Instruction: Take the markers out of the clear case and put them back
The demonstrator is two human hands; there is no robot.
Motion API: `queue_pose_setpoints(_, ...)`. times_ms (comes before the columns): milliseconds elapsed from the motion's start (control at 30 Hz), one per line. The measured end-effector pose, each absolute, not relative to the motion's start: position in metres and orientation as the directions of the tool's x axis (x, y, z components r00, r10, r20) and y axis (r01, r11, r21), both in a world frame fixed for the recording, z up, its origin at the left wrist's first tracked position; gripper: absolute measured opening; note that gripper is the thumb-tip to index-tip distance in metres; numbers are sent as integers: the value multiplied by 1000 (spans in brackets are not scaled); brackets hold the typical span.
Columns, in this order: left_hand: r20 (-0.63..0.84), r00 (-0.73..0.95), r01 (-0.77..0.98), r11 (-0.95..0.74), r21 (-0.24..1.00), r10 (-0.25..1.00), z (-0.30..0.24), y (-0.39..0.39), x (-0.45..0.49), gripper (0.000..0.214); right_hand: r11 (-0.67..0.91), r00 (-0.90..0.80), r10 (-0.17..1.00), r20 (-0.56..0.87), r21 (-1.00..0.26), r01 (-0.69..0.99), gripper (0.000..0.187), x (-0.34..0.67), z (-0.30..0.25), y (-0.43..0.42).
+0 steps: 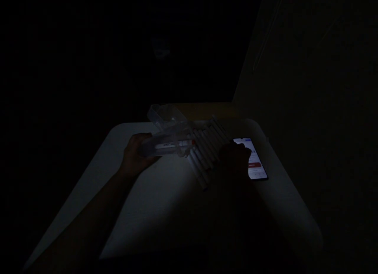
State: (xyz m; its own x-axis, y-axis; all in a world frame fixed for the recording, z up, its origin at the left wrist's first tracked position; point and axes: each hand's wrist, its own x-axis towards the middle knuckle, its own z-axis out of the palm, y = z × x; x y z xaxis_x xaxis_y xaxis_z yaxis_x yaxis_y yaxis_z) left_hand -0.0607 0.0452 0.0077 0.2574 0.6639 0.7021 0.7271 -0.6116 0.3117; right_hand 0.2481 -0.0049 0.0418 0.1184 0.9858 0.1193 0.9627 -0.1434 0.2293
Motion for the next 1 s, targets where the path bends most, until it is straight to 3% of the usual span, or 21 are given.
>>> queue_pose_setpoints(300, 703, 270, 720, -623, 307, 658, 10, 43, -60, 60, -126, 97, 986, 135, 229, 965, 28, 237, 47, -16)
queue_pose_setpoints(633, 691, 255, 747, -591, 302, 676, 9, 44, -59, 60, -178, 179, 984, 9, 183, 967, 35, 238, 52, -14)
queue_pose_setpoints(1000, 660, 232, 764, -554, 332, 715, 9, 43, -57, 62, -200, 194, 980, 53, 161, 966, 43, 239, 52, -13)
